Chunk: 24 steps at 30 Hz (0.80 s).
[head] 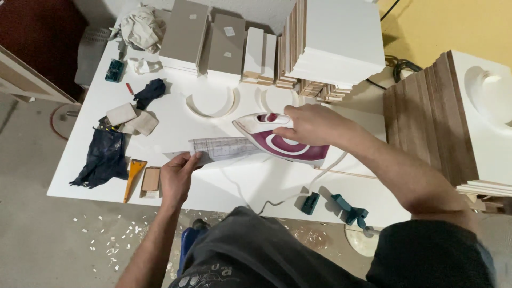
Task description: The person irons a white rectangular board with a household iron, then uses a sanding block to smooth the edges of the board. The person also uses a utility knife to scrape the surface of the board.
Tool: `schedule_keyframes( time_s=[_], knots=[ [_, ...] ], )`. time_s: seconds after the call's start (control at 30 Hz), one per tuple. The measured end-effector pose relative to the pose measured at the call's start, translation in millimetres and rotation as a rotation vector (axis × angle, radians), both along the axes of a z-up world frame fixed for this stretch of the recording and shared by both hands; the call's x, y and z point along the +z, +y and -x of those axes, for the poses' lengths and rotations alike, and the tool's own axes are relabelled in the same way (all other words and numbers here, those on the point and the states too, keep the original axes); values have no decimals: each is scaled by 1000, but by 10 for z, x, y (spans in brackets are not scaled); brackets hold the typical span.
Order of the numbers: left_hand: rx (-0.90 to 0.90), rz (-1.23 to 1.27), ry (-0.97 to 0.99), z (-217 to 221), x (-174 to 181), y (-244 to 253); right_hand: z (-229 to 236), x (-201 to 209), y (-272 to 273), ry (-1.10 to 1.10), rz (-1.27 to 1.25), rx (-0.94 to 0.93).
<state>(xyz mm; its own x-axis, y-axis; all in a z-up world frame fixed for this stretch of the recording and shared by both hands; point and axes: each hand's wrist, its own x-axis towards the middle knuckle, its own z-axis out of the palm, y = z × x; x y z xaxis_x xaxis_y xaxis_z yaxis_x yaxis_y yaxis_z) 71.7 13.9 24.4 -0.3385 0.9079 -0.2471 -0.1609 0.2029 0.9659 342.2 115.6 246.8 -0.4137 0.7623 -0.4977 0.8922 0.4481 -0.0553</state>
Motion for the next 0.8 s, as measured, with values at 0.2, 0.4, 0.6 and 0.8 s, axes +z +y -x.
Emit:
schedule_keyframes(
  time_s=[0.2,0.4,0.6,0.8],
  knots=[
    [34,12,-13,-4,-259,32,-413,28,7,-63,25,-86],
    [49,3,-11,-25,-266,51,-169,4,73,5,22,-26],
    [41,32,36,-23,-103,41,-303,-21,106,-31,2,12],
    [49,28,14,-5,-243,58,-543,37,56,-48,30,-64]
  ],
)
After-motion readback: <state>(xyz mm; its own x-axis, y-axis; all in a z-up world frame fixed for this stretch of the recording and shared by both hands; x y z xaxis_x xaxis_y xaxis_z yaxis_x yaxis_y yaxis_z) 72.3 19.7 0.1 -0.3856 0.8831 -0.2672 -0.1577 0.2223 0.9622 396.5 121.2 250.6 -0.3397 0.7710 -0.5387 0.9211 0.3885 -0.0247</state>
